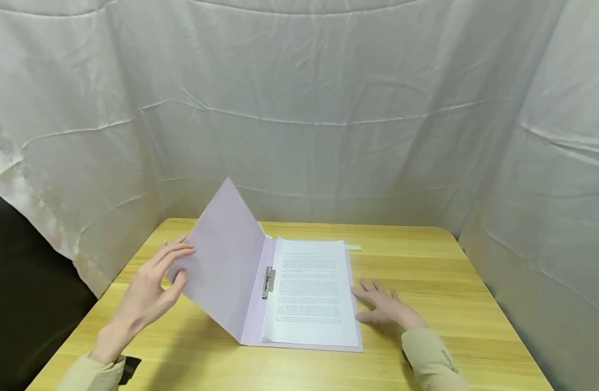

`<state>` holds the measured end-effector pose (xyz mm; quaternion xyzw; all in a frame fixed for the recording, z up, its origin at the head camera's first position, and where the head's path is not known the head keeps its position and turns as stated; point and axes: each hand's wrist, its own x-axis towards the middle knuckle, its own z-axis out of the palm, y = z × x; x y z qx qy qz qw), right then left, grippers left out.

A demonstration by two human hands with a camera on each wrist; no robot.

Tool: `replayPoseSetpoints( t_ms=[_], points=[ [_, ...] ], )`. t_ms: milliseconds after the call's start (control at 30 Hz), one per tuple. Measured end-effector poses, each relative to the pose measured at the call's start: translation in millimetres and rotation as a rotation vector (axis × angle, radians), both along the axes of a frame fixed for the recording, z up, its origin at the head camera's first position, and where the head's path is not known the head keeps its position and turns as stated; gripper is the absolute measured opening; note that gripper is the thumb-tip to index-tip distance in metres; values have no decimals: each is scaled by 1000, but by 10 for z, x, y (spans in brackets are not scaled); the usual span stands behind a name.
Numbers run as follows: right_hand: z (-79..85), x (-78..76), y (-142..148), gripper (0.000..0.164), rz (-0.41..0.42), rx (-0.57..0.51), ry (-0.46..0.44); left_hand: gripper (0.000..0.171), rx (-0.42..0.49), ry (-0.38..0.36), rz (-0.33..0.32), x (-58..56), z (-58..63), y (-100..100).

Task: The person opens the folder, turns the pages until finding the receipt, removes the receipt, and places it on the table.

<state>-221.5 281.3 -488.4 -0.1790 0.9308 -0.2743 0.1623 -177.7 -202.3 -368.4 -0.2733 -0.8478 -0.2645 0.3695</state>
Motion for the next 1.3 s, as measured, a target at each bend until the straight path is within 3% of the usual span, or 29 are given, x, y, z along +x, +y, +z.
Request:
replayPoseSetpoints(
  t_ms=[233,533,900,1167,1300],
  points=[
    [7,-4,7,76,-7,8,12,36,-74,16,82,27,-34,-117],
    [-21,-30,24,77,-3,22,9,38,-261,54,207,11,-100,-228],
    [-7,-23,6,76,-3,23,13,46,-409,-84,315,-9,-216,-267],
    [-28,-34,16,76,-2,38,37,53,-511,-231,319,-103,-336,-252],
    [-33,-37,16,76,-2,47,40,56,-513,-323,303,-165,-421,-232]
  ],
)
